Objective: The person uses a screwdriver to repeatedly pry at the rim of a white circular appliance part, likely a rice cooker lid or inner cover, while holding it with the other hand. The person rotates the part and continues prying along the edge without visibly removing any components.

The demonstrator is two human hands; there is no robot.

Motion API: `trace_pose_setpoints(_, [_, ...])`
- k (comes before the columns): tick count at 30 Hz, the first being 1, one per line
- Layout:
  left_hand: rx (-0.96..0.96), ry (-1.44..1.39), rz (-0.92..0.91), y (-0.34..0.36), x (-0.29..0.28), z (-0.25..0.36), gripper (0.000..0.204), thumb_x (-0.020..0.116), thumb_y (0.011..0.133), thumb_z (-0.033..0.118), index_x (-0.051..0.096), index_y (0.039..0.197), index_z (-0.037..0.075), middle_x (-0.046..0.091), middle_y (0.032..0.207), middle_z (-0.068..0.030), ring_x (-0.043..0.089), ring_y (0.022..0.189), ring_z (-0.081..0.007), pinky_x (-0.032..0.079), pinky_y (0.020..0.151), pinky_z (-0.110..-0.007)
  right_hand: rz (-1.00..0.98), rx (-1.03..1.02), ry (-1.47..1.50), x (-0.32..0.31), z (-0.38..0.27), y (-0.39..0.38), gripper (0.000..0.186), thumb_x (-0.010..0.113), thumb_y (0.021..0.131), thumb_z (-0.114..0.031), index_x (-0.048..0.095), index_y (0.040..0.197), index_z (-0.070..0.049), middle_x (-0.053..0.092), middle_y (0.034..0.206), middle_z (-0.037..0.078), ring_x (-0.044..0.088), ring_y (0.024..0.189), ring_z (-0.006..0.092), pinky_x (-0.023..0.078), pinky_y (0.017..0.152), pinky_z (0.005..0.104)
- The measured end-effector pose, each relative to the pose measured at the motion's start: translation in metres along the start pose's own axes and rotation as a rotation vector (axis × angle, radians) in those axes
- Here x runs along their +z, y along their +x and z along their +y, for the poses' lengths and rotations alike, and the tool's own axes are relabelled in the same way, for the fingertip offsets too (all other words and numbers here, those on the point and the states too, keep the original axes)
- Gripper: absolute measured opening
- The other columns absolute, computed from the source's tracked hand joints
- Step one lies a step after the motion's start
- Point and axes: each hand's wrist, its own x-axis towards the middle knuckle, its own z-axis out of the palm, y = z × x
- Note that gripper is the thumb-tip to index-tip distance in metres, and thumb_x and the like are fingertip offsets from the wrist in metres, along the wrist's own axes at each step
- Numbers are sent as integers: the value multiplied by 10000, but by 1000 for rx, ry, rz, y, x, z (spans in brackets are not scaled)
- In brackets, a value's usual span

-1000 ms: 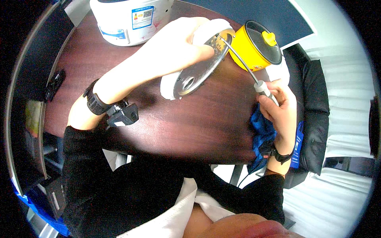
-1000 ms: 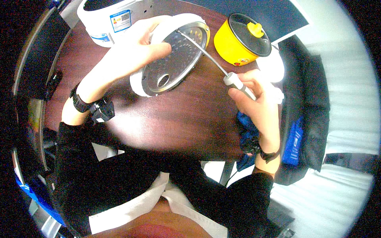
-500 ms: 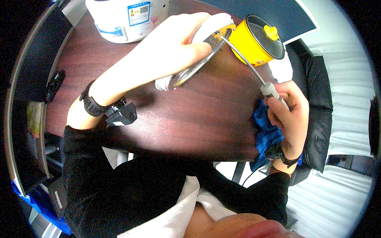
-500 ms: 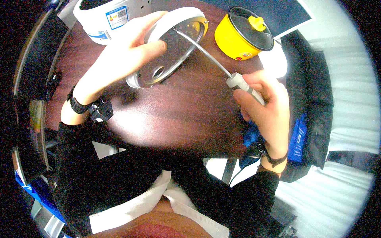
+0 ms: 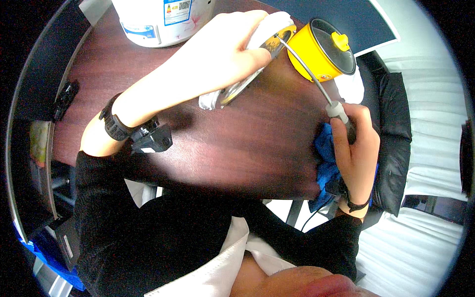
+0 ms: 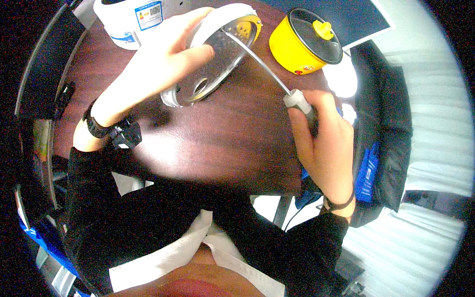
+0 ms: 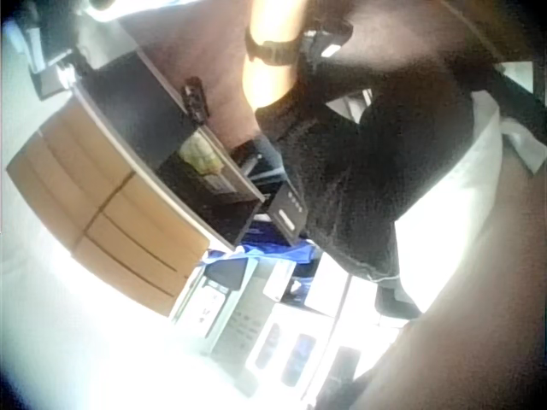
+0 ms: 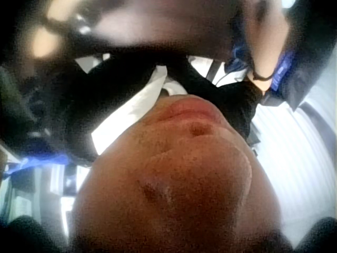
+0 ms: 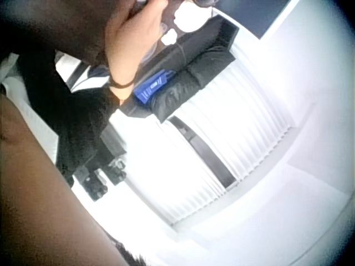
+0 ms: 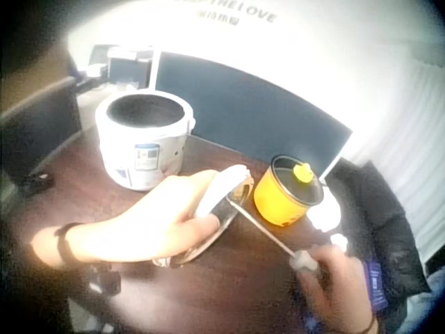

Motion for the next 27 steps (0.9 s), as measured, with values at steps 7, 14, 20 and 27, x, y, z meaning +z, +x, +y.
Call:
trace_pose_setpoints(7, [74,-19,100,-3,5,-6,289,570,780,150,544,999,-37,610,782,-225,619,694,-340,492,651,-382,-68,-19,13,-3,10,6,112,591,864,-49,546,962,-17,615,770,78,581,695,125,449,649,239])
trace_pose_setpoints(14, [68,16,105,-3,7,-3,265,558,770,126,538,982,-30,604,765,-225,621,705,-352,490,655,-401,-151,84,247,-6,20,8,101,589,861,-37,548,947,-2,610,809,36,565,744,109,444,654,225])
trace_pose_setpoints(20, [-88,-86,-57,3,-6,8,380,559,799,123,494,1123,-65,609,925,-221,624,826,-295,502,729,-366,-88,45,161,-5,16,8,93,585,858,-21,556,943,3,599,795,37,560,735,106,447,667,227])
trace_pose_setpoints(27, [-109,-314,-255,8,-38,29,455,542,779,99,478,1200,-61,617,982,-196,625,862,-247,511,755,-334,-72,-21,80,-6,13,6,122,600,833,3,560,948,-2,607,811,49,561,751,95,437,691,217])
